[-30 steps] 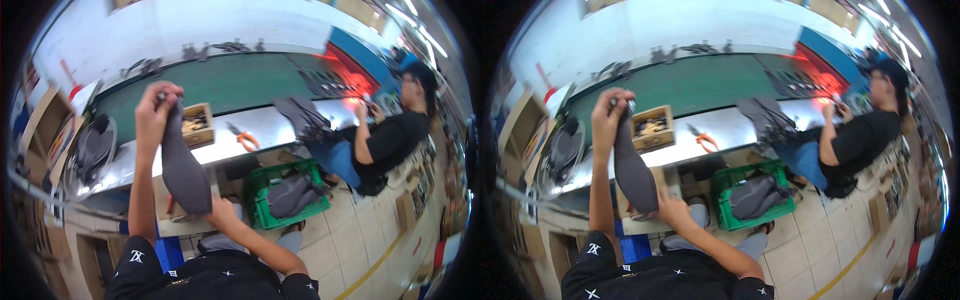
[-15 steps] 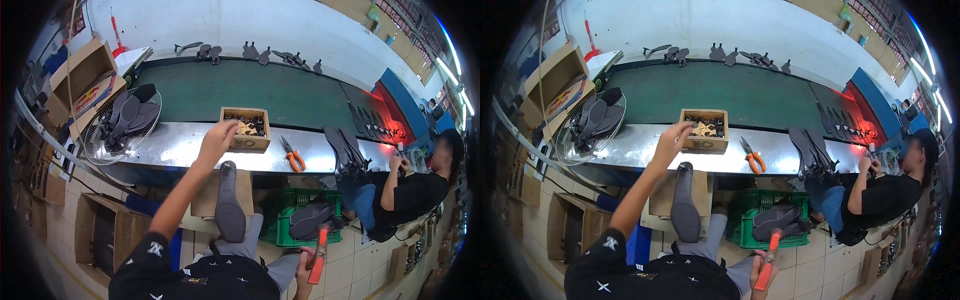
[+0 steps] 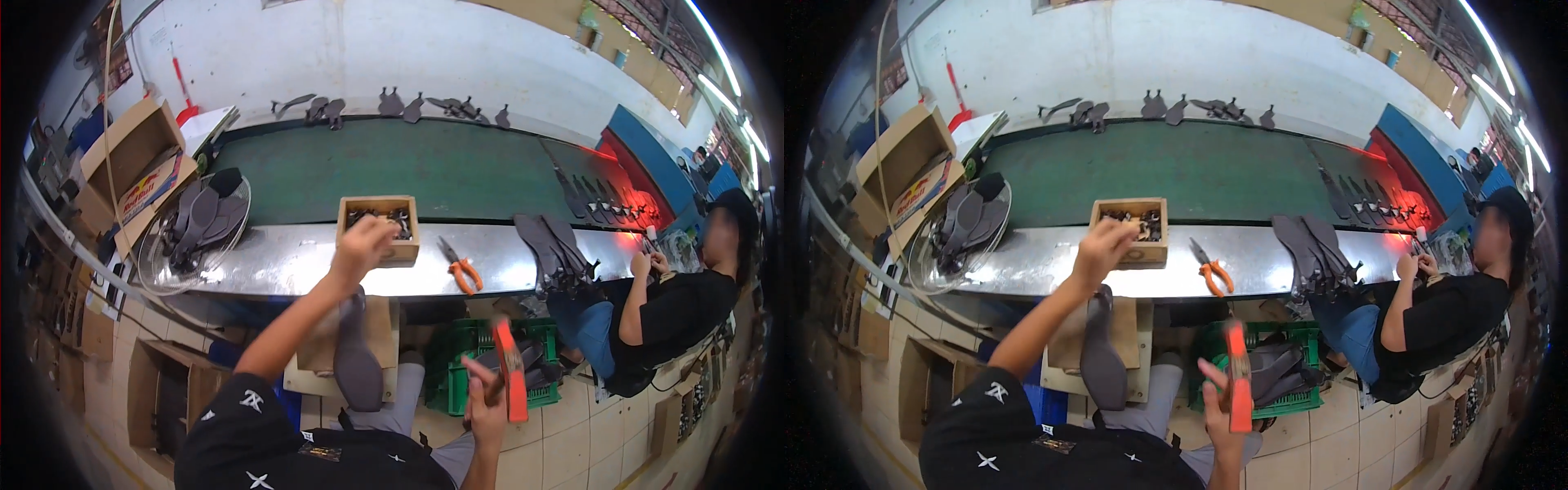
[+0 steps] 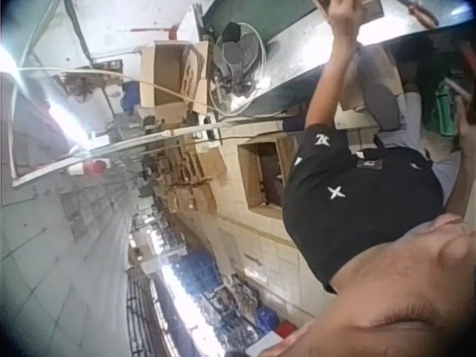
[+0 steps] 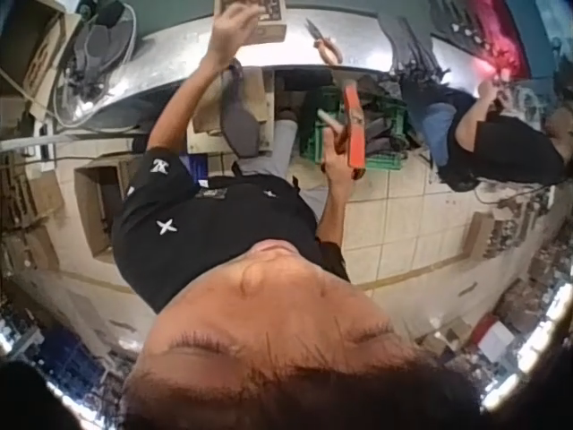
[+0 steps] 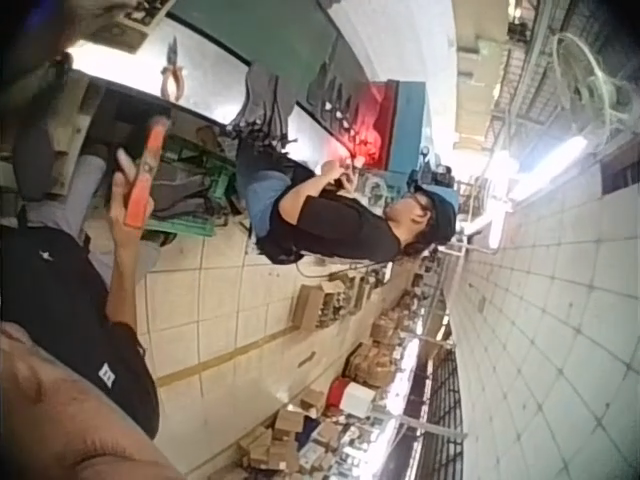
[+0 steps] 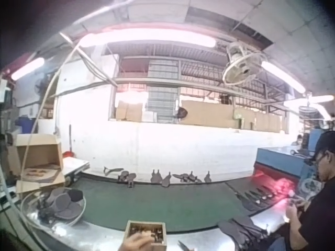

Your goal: Manually attaching soles and trimming components during shoe assembly.

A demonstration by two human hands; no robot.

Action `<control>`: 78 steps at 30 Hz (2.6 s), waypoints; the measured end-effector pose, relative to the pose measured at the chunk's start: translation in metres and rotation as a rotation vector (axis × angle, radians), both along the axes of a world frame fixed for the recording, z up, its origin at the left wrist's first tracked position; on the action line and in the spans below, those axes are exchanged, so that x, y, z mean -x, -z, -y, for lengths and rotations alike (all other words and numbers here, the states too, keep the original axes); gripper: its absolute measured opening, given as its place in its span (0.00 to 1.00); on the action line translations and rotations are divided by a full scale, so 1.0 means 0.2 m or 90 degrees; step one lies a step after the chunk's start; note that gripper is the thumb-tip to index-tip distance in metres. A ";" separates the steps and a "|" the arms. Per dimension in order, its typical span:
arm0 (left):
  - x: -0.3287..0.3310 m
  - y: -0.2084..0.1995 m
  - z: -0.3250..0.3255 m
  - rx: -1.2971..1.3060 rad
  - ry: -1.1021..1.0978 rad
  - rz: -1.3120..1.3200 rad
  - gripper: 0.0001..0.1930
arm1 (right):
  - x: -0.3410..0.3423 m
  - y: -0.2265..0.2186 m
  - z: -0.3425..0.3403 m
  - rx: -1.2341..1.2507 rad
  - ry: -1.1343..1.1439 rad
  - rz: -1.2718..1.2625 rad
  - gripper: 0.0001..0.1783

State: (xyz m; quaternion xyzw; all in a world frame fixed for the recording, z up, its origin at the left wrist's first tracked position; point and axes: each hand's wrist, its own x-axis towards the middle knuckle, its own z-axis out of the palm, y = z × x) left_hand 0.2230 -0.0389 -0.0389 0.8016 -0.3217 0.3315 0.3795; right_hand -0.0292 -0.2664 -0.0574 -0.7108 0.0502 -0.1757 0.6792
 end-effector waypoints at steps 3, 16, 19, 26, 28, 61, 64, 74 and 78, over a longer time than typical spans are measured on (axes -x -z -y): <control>0.48 -0.07 0.01 0.057 0.022 0.080 0.17 | -0.26 -0.17 -0.19 -0.088 -0.092 0.028 0.17; 0.34 0.44 -0.36 0.079 -0.074 -0.338 0.16 | -0.68 -0.03 -0.52 -0.003 -0.221 -0.001 0.10; 0.32 0.45 -0.39 -0.005 -0.024 -0.384 0.16 | -0.74 0.02 -0.53 0.067 -0.257 -0.019 0.12; 0.49 0.45 -0.41 -0.001 -0.012 -0.320 0.15 | -0.75 0.16 -0.56 0.156 -0.339 -0.013 0.13; 0.49 0.45 -0.42 -0.003 -0.010 -0.334 0.15 | -0.75 0.14 -0.58 0.207 -0.334 0.005 0.13; 0.49 0.41 -0.46 0.111 0.105 -0.440 0.30 | -0.14 -0.41 -0.58 0.190 -0.093 0.063 0.19; 0.53 0.35 -0.42 0.033 0.017 -0.380 0.46 | -0.21 -0.27 -0.59 0.443 -0.144 0.079 0.20; 0.56 0.34 -0.43 -0.178 -0.050 -0.343 0.32 | -0.25 -0.12 -0.57 0.578 -0.192 -0.080 0.16; 0.58 0.40 -0.48 -0.055 -0.013 -0.243 0.12 | -0.21 -0.27 -0.55 0.433 -0.160 -0.027 0.14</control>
